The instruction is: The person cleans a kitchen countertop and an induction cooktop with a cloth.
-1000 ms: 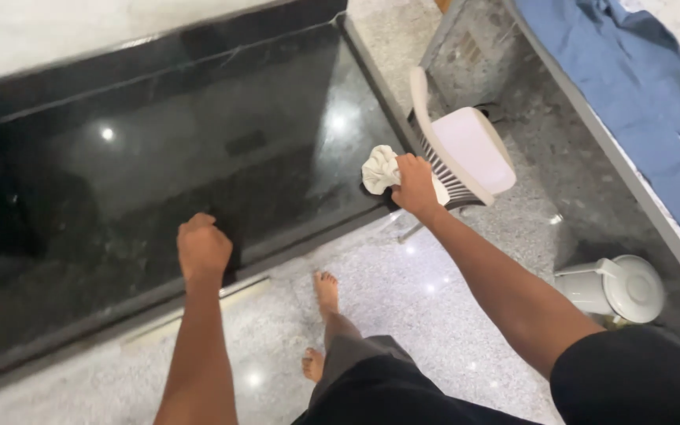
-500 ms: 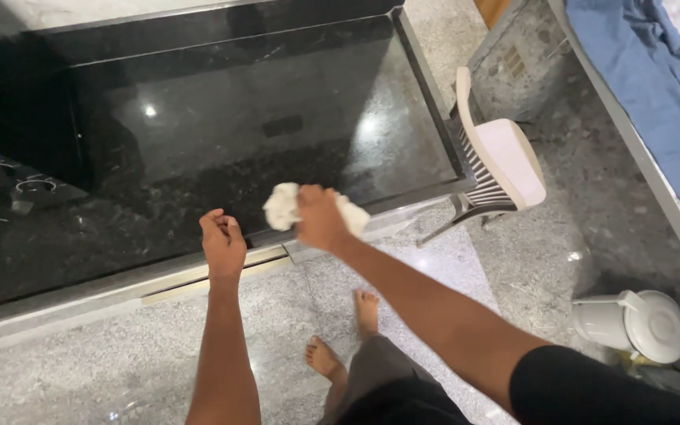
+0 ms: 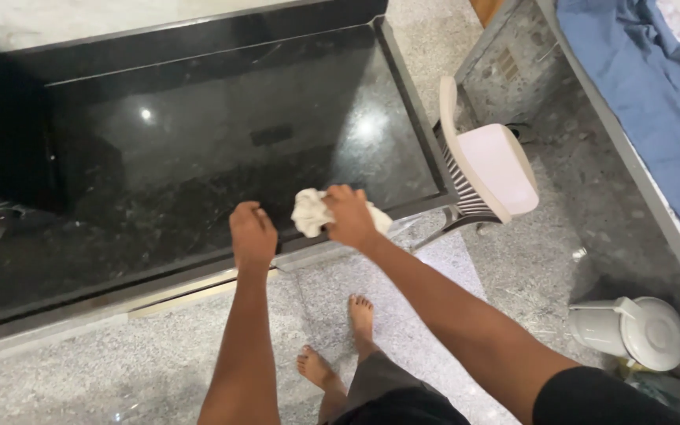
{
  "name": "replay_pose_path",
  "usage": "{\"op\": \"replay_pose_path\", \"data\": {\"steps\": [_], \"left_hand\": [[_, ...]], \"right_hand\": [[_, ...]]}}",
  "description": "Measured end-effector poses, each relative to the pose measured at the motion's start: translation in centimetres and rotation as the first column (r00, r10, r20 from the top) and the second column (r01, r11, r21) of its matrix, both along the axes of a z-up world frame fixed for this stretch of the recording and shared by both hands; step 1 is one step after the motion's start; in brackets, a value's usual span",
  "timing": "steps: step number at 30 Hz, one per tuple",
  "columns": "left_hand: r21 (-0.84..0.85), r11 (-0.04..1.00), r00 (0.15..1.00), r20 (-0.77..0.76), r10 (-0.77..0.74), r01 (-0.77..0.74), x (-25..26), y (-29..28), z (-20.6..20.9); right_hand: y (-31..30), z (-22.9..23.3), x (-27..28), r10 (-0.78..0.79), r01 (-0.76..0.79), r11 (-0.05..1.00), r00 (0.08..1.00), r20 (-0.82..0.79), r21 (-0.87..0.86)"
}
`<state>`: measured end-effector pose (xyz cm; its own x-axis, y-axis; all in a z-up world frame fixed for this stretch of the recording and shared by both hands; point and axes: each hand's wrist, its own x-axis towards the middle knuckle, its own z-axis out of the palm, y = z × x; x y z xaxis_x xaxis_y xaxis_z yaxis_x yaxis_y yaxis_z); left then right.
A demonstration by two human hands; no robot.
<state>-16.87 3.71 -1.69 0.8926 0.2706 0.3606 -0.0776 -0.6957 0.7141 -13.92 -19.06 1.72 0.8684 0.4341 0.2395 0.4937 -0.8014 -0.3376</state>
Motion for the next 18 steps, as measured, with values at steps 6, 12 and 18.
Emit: {"op": "replay_pose_path", "data": {"steps": [6, 12, 18], "left_hand": [[0.075, 0.981, 0.979, -0.112, -0.169, 0.178, 5.4, -4.7, 2.8], [0.187, 0.974, 0.961, -0.267, -0.077, 0.130, 8.8, -3.2, 2.3], [0.321, 0.943, 0.970, -0.245, -0.010, 0.090, 10.6, -0.8, 2.3]], "right_hand": [[-9.4, 1.4, 4.5, -0.163, 0.163, 0.987, 0.987, 0.010, -0.005], [-12.6, 0.7, 9.5, -0.210, 0.211, 0.970, 0.977, 0.017, -0.120], [-11.9, 1.7, 15.9, -0.196, 0.199, 0.979, 0.979, 0.052, -0.041]]}}
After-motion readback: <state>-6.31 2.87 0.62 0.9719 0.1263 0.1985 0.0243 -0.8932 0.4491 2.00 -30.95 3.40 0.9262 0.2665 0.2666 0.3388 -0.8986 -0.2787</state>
